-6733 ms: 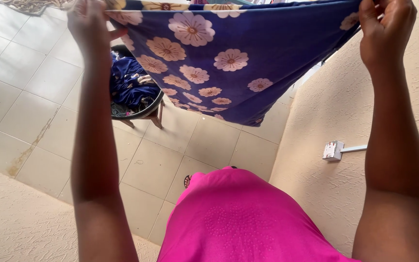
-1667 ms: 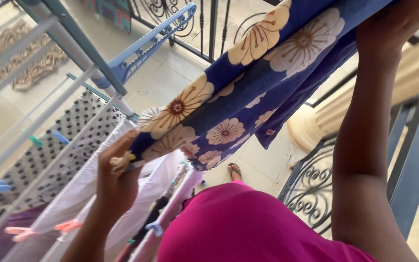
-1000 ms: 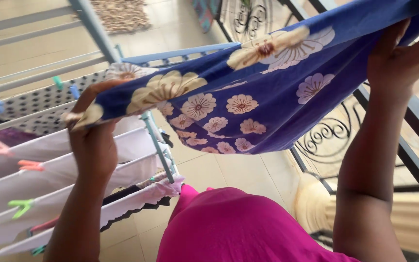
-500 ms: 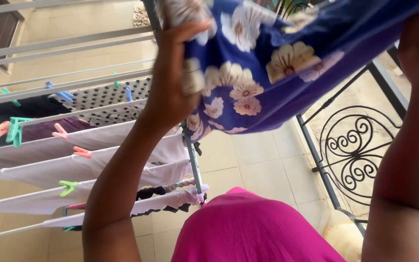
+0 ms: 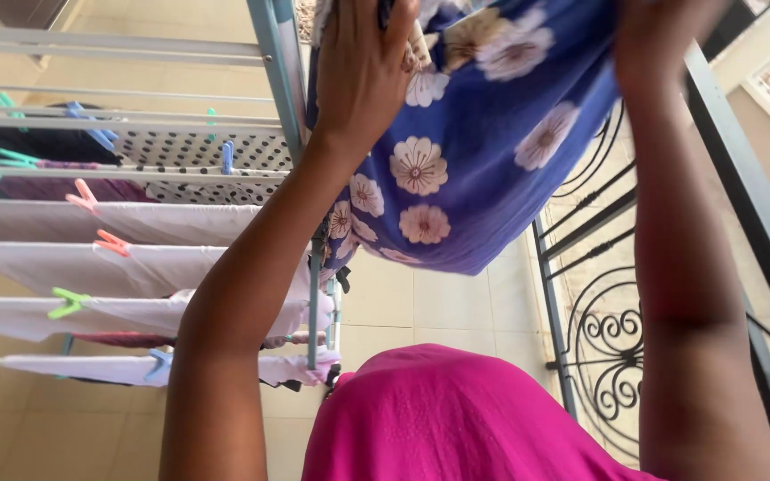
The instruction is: Hang washed laundry items on a drying rack.
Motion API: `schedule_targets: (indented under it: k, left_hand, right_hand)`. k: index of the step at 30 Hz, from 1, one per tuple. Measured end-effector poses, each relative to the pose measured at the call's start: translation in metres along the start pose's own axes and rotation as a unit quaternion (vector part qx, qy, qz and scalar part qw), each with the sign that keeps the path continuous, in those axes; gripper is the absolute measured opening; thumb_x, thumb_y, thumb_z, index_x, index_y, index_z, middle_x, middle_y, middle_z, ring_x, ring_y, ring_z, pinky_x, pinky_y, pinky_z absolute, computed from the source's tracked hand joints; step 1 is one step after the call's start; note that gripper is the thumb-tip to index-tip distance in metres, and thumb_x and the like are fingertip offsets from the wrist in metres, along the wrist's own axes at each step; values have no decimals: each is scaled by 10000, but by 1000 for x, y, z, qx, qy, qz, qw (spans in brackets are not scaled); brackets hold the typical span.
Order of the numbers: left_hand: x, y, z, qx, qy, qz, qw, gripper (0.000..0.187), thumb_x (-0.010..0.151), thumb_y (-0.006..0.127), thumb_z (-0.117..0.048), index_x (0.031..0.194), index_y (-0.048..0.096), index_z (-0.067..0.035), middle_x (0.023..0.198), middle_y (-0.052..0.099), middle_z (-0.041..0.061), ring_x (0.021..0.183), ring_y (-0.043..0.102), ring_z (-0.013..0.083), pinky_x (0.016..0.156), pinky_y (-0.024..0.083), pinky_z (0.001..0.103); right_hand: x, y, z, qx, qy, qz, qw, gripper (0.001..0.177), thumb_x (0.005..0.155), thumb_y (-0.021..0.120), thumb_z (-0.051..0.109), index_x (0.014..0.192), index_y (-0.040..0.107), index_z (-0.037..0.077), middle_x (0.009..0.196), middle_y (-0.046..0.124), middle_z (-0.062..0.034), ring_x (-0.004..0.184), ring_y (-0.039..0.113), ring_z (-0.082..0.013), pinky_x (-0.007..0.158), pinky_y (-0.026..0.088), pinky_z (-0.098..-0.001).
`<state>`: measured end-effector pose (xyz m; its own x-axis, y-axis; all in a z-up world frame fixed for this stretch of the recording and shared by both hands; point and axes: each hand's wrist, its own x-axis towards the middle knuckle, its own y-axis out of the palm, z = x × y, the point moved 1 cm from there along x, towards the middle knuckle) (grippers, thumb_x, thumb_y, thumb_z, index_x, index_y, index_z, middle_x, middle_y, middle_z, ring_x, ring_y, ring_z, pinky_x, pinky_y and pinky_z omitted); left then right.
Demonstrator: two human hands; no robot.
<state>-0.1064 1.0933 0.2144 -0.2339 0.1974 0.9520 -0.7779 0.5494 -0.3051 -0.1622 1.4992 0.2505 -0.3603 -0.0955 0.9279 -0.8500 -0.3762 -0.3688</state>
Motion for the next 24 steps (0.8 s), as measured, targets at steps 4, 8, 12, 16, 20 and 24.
schedule_targets:
  k: [4,8,12,16,20,24]
  left_hand:
    - [-33,90,27,150,-109,269,945,428,969,747,-187,1292,503,-49,1101,626,223,971,655,341,792,565,438]
    - [-42,45,11,53,-239,571,784,462,890,790,-340,1099,641,45,895,677,146,777,697,229,700,607,337]
    - [-47,-1,-6,-52,-181,259,947,294,914,793,-276,1018,685,-23,793,709,170,734,707,325,657,562,414]
    - [-41,-69,-41,-116,-208,189,953,140,967,741,-178,1010,696,-52,857,740,120,705,725,287,653,558,409]
    - [-63,-105,-58,-101,-284,160,940,135,992,729,-172,975,693,-43,859,732,131,748,726,316,671,552,411]
    - [-119,-87,-52,-58,-430,237,869,265,953,720,-308,982,707,-46,788,719,154,751,728,339,688,563,453]
  right_hand:
    - [-12,51,32,150,-88,236,956,210,1043,735,174,1145,676,0,1026,716,-156,902,704,-282,763,554,-402]
    - [-60,47,46,173,-3,475,863,390,914,780,229,1249,675,60,1003,754,-99,882,725,-196,755,582,-367]
    - [-141,42,11,172,174,498,832,307,1013,638,322,1174,694,67,940,775,-85,813,742,-192,744,620,-357]
    - [-271,49,-59,171,439,558,683,667,1120,431,528,962,714,-54,834,768,-189,712,756,-278,707,628,-427]
    - [-335,12,-38,305,493,626,522,614,1004,328,547,1124,709,80,926,803,-116,764,783,-257,721,646,-424]
    - [-396,8,-37,461,527,559,444,707,1056,344,597,1234,672,-3,1017,757,-150,881,734,-260,831,597,-441]
